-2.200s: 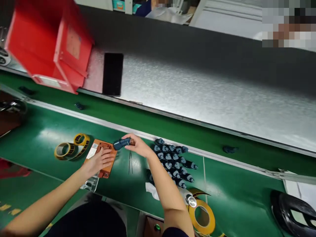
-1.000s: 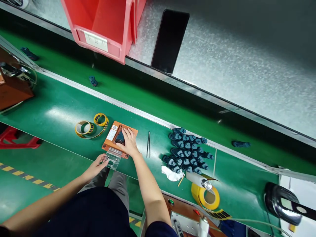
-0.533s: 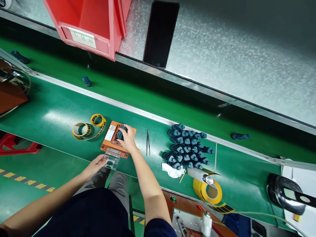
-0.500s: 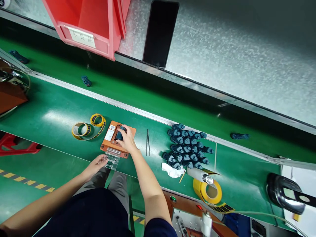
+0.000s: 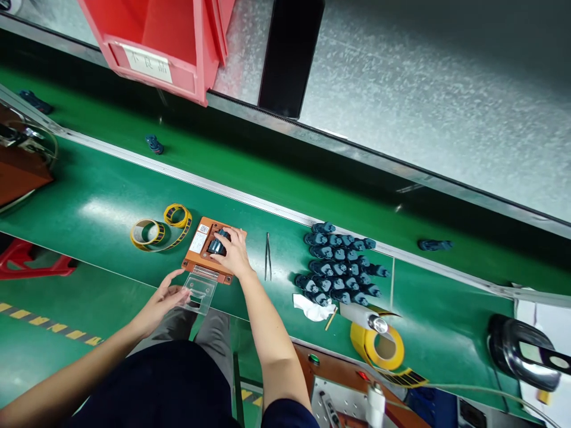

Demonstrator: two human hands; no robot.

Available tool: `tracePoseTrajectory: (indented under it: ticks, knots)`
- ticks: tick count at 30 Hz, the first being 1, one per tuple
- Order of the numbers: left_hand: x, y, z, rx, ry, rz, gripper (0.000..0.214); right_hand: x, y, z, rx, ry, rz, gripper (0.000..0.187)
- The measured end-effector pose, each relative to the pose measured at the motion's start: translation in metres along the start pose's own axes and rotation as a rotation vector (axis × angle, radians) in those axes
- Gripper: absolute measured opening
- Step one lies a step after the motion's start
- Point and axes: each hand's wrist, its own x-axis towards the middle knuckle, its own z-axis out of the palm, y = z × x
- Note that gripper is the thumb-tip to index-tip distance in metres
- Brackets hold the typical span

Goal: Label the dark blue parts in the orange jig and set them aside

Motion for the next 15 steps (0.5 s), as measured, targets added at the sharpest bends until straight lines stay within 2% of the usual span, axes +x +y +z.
tracePoseTrajectory:
  ticks: [5,7,9,11,13,15]
  knots:
    - [-0.006,0.026,0.012,-0.028,-0.032,-0.009,0.057,0.002,-0.003,0.006,-0.027,-0.161,-0.041,0.089]
    - [-0.001,0.034,0.014,-0.09,-0.054,-0.026,0.052,-0.002,-0.002,0.008,-0.019,-0.155,-0.037,0.084]
    - [0.009,0.043,0.018,-0.151,-0.083,-0.033,0.051,-0.013,0.007,0.009,-0.022,-0.019,0.071,0.067]
    - [0.023,0.051,0.024,-0.176,-0.124,-0.04,0.047,-0.033,0.022,0.006,-0.085,0.213,0.286,0.052]
    - [0.041,0.059,0.031,-0.176,-0.149,-0.057,0.042,-0.059,0.038,0.003,-0.173,0.411,0.499,0.049]
    - [0.059,0.062,0.038,-0.15,-0.14,-0.088,0.039,-0.085,0.052,0.002,-0.203,0.466,0.582,0.051]
